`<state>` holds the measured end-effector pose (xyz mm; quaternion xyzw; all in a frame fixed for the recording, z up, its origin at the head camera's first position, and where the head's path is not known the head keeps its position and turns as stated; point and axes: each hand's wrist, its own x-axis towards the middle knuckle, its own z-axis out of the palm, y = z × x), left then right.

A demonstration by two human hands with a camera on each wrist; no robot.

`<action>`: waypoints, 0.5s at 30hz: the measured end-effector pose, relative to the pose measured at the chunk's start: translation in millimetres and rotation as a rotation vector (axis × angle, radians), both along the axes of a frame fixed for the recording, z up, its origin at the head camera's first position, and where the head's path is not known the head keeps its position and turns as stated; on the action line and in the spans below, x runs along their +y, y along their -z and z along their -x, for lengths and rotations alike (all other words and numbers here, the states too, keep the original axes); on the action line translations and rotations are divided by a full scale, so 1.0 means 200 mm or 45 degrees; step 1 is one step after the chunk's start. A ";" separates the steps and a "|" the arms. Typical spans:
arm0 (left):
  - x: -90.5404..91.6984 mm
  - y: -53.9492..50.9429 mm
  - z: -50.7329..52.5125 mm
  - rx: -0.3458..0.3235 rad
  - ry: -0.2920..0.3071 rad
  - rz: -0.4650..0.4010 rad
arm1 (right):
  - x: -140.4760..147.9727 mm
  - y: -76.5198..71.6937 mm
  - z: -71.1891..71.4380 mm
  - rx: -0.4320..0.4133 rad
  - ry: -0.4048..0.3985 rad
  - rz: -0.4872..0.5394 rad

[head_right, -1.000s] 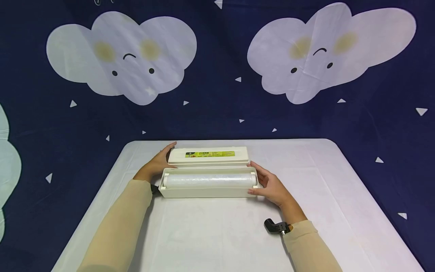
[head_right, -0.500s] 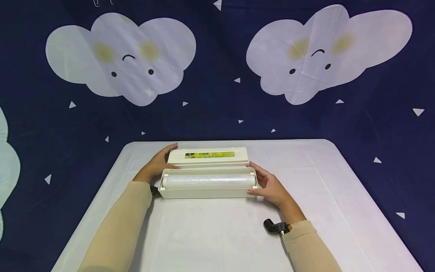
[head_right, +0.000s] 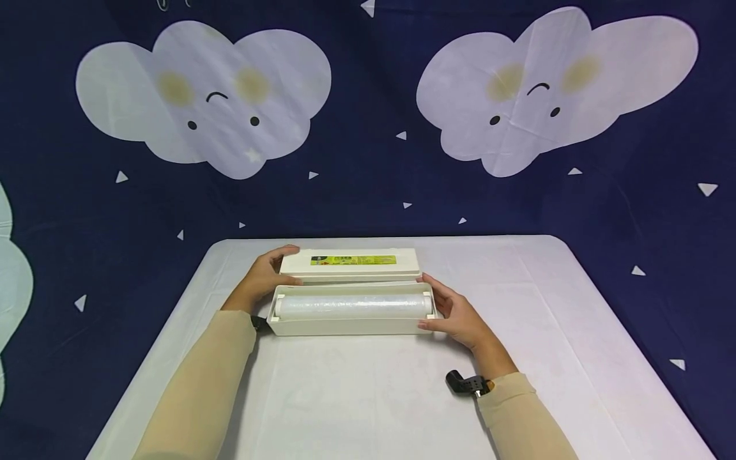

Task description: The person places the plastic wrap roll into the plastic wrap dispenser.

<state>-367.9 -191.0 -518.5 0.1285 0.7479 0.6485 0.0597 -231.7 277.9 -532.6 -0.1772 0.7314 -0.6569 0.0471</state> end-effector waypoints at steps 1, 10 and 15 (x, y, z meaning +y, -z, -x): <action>0.00 0.00 0.00 -0.003 -0.008 -0.022 | 0.00 0.00 0.00 0.004 -0.004 0.004; -0.01 0.00 -0.03 0.012 -0.066 -0.059 | 0.00 0.00 0.00 0.001 -0.006 0.028; -0.02 0.01 -0.03 0.044 -0.090 -0.124 | 0.00 0.00 0.00 0.003 -0.008 0.024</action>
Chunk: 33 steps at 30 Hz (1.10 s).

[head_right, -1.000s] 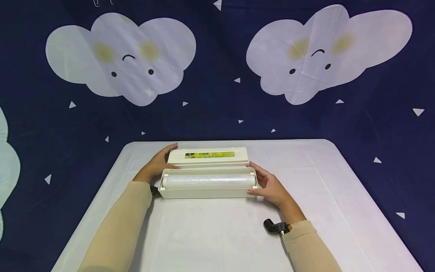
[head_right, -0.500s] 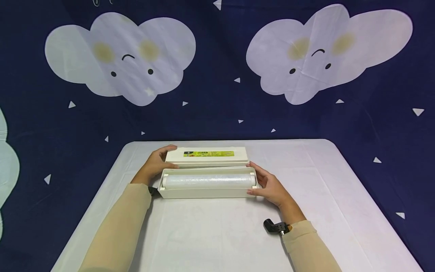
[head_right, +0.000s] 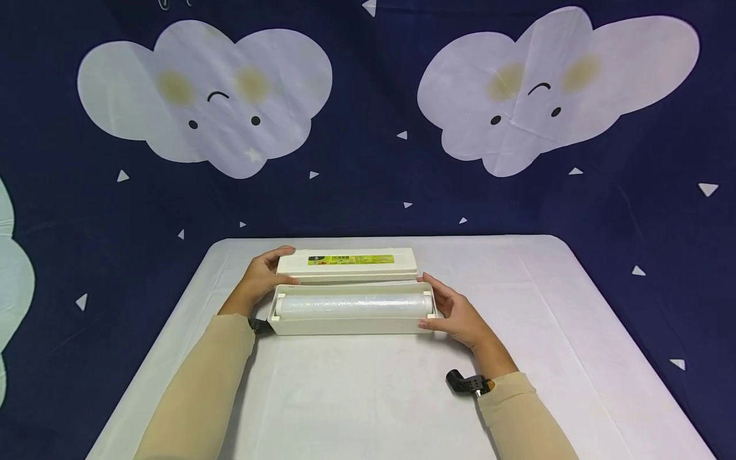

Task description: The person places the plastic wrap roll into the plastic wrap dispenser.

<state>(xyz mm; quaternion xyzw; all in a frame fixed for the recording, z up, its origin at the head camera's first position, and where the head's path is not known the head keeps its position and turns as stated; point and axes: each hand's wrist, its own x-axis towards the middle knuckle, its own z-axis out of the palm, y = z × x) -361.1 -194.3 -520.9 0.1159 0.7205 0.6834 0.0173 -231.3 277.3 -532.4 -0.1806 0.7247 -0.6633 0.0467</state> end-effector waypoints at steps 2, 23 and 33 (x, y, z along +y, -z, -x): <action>0.00 0.00 0.00 0.010 -0.011 -0.015 | 0.00 0.00 0.00 -0.001 0.005 -0.013; -0.06 -0.01 -0.06 0.044 -0.113 -0.065 | 0.01 0.01 0.00 0.006 -0.020 0.013; -0.10 -0.04 -0.08 0.067 -0.125 -0.085 | 0.01 0.01 0.00 0.008 -0.023 0.007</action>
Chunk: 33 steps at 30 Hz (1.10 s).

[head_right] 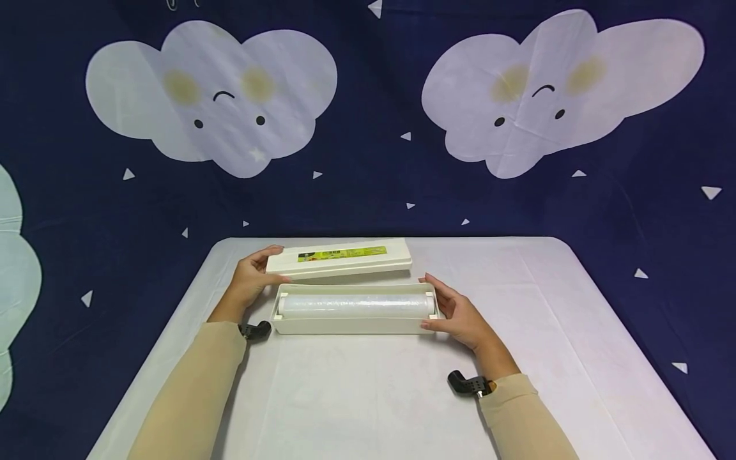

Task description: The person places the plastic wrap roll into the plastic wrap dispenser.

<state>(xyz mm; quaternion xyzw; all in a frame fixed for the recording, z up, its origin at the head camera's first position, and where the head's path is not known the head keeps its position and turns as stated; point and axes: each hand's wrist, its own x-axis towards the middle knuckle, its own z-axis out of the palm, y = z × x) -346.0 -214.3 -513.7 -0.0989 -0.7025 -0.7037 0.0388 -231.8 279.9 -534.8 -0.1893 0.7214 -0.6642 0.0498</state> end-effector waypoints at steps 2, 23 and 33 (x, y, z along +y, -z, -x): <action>0.00 -0.01 -0.01 0.018 -0.001 0.007 | 0.00 0.00 0.00 0.003 -0.003 0.004; -0.04 -0.04 -0.03 0.088 0.018 -0.046 | 0.00 0.01 0.01 0.015 -0.008 -0.021; -0.01 -0.09 -0.04 0.113 0.038 -0.039 | 0.00 0.02 0.01 0.027 -0.007 -0.017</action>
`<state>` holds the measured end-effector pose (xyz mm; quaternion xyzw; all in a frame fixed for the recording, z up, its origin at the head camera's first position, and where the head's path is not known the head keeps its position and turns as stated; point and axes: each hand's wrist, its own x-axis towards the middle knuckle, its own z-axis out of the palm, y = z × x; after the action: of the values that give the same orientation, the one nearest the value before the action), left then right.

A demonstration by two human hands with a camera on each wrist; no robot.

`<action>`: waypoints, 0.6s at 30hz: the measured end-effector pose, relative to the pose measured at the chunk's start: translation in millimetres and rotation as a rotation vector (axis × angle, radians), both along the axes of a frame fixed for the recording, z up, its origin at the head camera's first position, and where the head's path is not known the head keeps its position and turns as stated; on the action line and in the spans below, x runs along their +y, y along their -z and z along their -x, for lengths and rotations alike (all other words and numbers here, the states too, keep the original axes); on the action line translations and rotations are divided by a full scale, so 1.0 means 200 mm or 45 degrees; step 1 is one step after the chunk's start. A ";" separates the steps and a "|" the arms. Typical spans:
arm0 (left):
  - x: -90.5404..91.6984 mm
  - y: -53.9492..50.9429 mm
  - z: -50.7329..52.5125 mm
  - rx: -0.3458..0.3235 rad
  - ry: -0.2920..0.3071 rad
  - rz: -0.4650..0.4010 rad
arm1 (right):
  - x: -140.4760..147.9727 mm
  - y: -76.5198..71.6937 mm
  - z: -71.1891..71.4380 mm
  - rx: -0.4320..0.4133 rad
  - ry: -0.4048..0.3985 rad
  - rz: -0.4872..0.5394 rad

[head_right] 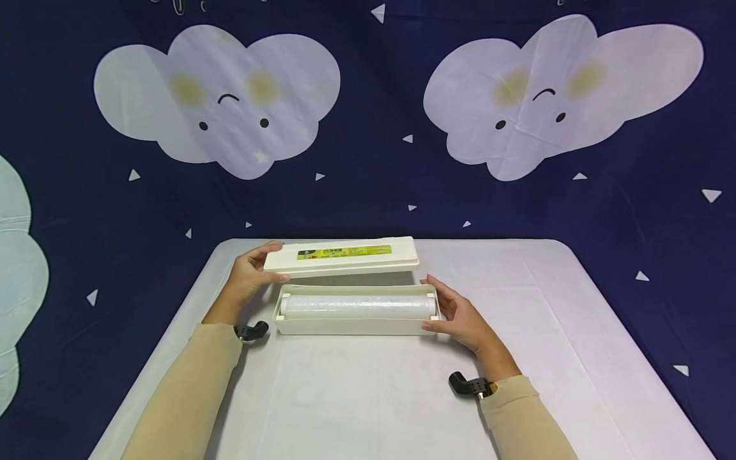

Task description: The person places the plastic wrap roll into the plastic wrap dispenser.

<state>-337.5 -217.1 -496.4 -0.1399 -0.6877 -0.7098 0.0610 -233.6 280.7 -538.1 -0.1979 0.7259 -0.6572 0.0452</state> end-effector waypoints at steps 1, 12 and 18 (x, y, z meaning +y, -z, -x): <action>0.00 0.00 0.00 0.009 -0.002 0.004 | 0.00 0.00 0.00 -0.002 -0.001 0.002; 0.03 -0.01 -0.01 0.079 0.076 -0.045 | 0.00 0.00 0.00 -0.026 0.006 -0.003; 0.04 -0.01 -0.03 0.075 0.084 -0.045 | 0.01 0.00 0.00 -0.022 0.001 0.004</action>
<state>-331.9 -209.6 -494.0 -0.1823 -0.6680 -0.7189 0.0602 -233.7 281.8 -538.4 -0.1921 0.7246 -0.6599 0.0508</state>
